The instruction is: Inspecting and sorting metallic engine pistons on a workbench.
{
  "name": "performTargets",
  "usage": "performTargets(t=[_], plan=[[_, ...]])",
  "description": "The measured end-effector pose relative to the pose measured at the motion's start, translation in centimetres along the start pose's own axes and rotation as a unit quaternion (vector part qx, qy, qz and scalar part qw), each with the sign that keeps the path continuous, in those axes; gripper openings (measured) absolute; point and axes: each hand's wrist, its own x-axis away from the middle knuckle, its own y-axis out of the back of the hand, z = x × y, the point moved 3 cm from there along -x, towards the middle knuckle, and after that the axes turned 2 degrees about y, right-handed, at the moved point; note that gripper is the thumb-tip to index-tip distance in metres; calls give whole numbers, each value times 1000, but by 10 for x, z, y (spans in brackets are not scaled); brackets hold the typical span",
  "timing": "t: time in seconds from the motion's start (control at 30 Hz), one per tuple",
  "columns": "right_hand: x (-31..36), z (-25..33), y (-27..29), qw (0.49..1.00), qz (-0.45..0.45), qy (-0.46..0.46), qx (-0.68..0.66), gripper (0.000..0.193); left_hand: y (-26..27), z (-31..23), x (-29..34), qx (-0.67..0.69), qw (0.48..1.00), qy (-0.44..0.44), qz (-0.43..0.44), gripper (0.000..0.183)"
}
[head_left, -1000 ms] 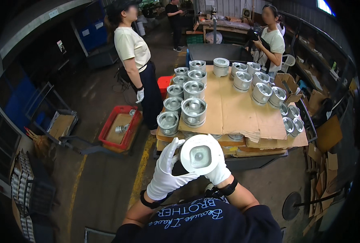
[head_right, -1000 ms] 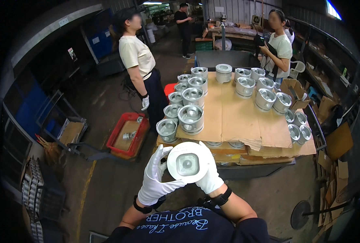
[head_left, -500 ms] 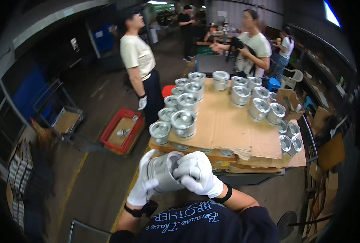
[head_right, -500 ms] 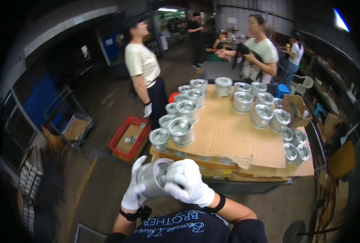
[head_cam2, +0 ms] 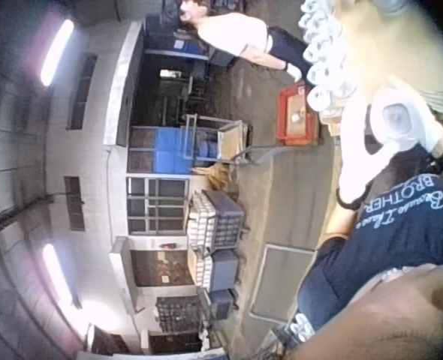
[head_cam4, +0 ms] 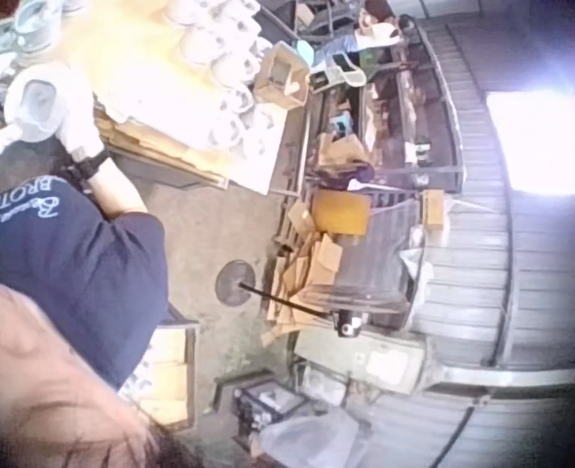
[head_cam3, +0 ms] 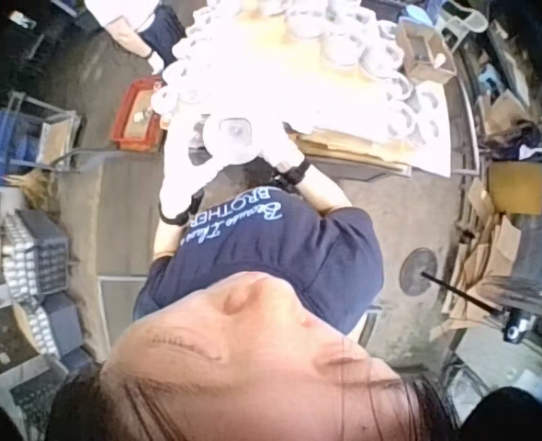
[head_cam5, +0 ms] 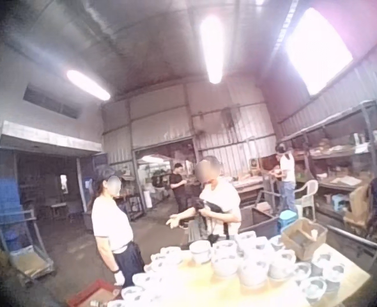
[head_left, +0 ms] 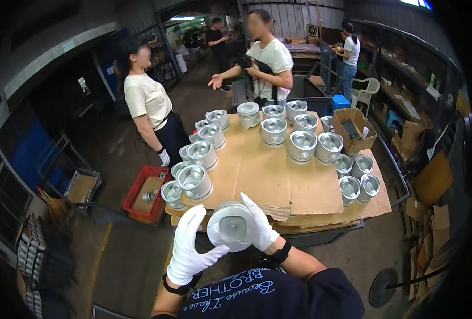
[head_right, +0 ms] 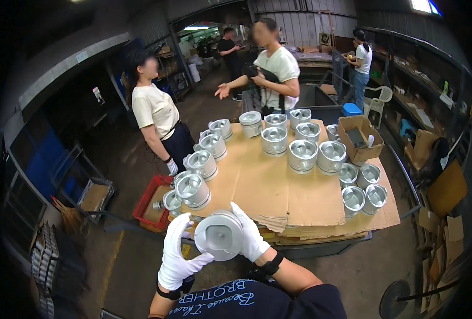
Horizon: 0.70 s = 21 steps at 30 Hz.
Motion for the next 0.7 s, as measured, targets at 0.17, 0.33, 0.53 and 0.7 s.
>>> performTargets(t=[0.17, 0.33, 0.53, 0.7], plan=[[-7, 15, 22, 996, 0, -16, -85, 45, -21, 21, 15, 119, 990, 62, 53, 64], [-6, 19, 31, 993, -10, 24, -116, 43, -34, 15, 11, 120, 988, 50, 84, 62], [-10, 10, 38, 986, 25, 32, -159, 37, -39, 23, 24, 326, 928, 145, 108, 66], [-14, 4, 27, 982, 79, 15, -173, 39, -34, 29, 34, 343, 921, 158, 94, 68]])
